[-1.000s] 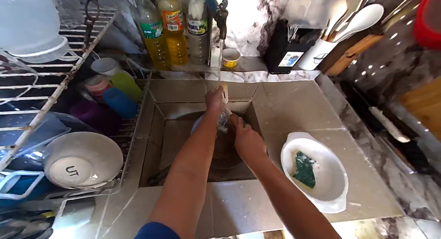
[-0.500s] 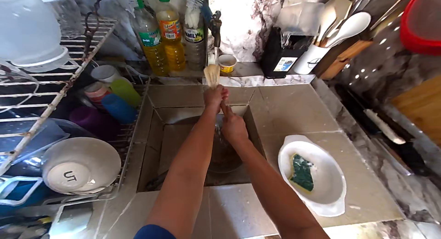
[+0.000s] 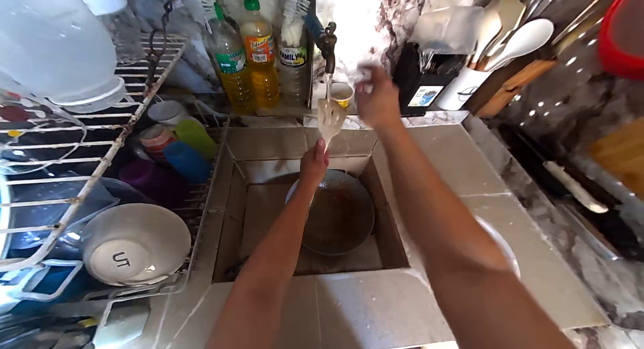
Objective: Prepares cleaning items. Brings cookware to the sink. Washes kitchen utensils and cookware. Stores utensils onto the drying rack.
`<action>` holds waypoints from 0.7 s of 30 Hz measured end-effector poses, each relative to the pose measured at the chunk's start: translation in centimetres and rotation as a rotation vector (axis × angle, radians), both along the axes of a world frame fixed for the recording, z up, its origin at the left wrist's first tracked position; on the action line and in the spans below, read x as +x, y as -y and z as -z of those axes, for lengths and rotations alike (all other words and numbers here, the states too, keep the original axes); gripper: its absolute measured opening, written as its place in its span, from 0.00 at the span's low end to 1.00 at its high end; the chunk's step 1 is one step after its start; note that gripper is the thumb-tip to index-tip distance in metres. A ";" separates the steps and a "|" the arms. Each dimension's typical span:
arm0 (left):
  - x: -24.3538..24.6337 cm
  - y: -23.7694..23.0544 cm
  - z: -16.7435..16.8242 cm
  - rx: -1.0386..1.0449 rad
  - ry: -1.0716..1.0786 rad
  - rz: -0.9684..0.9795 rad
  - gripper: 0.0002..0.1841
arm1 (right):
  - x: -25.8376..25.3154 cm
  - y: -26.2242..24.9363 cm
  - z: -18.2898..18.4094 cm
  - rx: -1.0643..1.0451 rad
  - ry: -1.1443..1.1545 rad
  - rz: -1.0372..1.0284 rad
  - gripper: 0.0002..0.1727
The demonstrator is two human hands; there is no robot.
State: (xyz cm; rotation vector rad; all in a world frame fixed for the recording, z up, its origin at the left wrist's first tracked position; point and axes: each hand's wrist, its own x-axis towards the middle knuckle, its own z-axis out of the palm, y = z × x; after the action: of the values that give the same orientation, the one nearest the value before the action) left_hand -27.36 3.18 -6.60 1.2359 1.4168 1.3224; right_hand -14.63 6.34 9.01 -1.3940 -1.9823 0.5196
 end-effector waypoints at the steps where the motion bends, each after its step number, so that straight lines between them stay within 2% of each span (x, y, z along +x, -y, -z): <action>1: -0.2 0.8 0.3 -0.002 -0.033 0.002 0.32 | -0.5 -0.8 -2.8 0.107 0.042 -0.004 0.33; 3: -0.5 2.3 0.4 0.001 -0.058 0.003 0.31 | -2.0 -2.2 -6.6 0.174 0.213 -0.074 0.38; 6: -2.2 4.8 -0.1 -0.043 -0.127 0.064 0.28 | -3.1 -3.9 -9.8 0.153 0.496 -0.197 0.24; 9: -4.3 6.6 0.2 -0.063 -0.162 0.131 0.24 | -4.1 -5.5 -10.8 0.105 0.471 -0.207 0.19; 12: -6.0 7.5 1.0 -0.041 -0.067 0.154 0.21 | -6.0 -5.9 -8.8 0.121 0.259 -0.062 0.19; 14: -6.4 7.4 1.3 -0.032 0.044 0.134 0.19 | -5.7 -4.1 -7.3 0.147 0.232 0.057 0.23; 15: -6.6 7.4 1.3 -0.033 0.086 0.124 0.19 | -4.7 -2.8 -6.4 0.143 0.210 0.047 0.26; 18: -7.2 7.7 1.1 -0.039 0.056 0.124 0.19 | 3.0 3.0 -1.2 0.035 0.162 -0.029 0.39; 21: -6.9 8.8 0.6 -0.136 -0.061 0.095 0.21 | 14.9 9.9 5.4 -0.291 0.290 0.171 0.33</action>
State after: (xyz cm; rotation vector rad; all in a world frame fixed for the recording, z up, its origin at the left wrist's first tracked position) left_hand -34.28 -5.61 -7.23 1.2463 1.4477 1.1135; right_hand 0.30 -3.54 3.63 -1.8921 -2.0431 0.5702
